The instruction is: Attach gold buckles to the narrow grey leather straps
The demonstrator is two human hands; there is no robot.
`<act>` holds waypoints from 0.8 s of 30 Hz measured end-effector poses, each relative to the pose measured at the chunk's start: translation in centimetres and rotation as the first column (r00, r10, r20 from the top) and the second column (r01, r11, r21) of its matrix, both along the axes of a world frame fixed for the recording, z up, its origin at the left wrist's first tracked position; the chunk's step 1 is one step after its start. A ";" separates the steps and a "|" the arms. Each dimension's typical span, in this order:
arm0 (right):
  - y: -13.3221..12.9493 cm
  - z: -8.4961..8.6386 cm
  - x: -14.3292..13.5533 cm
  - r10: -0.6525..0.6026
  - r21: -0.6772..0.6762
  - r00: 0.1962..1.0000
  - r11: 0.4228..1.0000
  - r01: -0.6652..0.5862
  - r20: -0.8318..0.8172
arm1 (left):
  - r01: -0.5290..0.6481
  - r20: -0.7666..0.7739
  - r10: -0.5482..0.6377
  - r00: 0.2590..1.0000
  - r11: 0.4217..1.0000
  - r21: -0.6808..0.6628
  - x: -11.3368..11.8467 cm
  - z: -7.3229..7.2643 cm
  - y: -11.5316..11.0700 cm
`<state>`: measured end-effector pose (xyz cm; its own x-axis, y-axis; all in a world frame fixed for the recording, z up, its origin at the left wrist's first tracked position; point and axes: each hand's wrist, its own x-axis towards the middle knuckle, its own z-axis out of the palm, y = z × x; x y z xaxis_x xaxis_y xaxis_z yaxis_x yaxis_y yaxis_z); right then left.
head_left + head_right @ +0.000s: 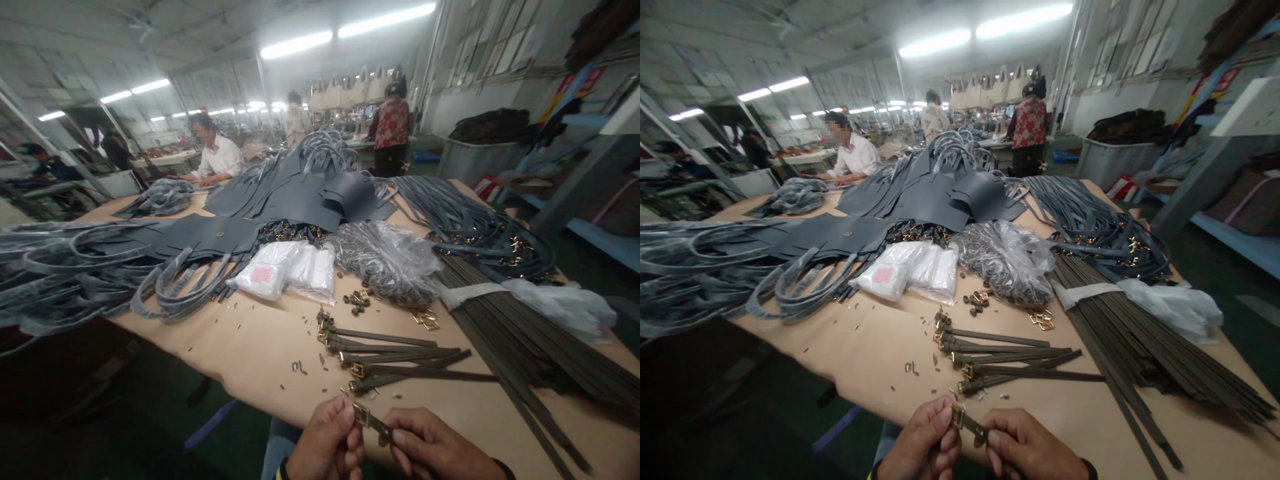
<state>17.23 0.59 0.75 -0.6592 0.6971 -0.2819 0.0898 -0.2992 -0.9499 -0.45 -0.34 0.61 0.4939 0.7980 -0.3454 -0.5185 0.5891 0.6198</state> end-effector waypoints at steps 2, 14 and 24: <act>0.0 0.0 0.1 -0.001 0.009 1.000 1.000 0.001 -0.014 | 0.032 0.053 -0.033 0.998 0.999 0.018 -0.1 0.0 -0.1; 0.2 1.2 0.5 0.054 0.063 0.998 0.997 -0.053 -0.015 | 0.098 0.271 -0.103 0.957 0.995 0.034 -0.4 -0.6 -0.7; 0.3 2.0 0.7 0.152 0.042 0.987 0.987 -0.154 0.048 | 0.154 0.063 -0.156 0.986 0.988 0.032 0.2 -0.8 -0.4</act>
<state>17.94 0.85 2.77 -0.7465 0.6017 -0.2842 0.1740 -0.2358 -0.9561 -0.25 -0.78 -0.22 0.6331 0.7186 -0.2878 -0.4622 0.6492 0.6041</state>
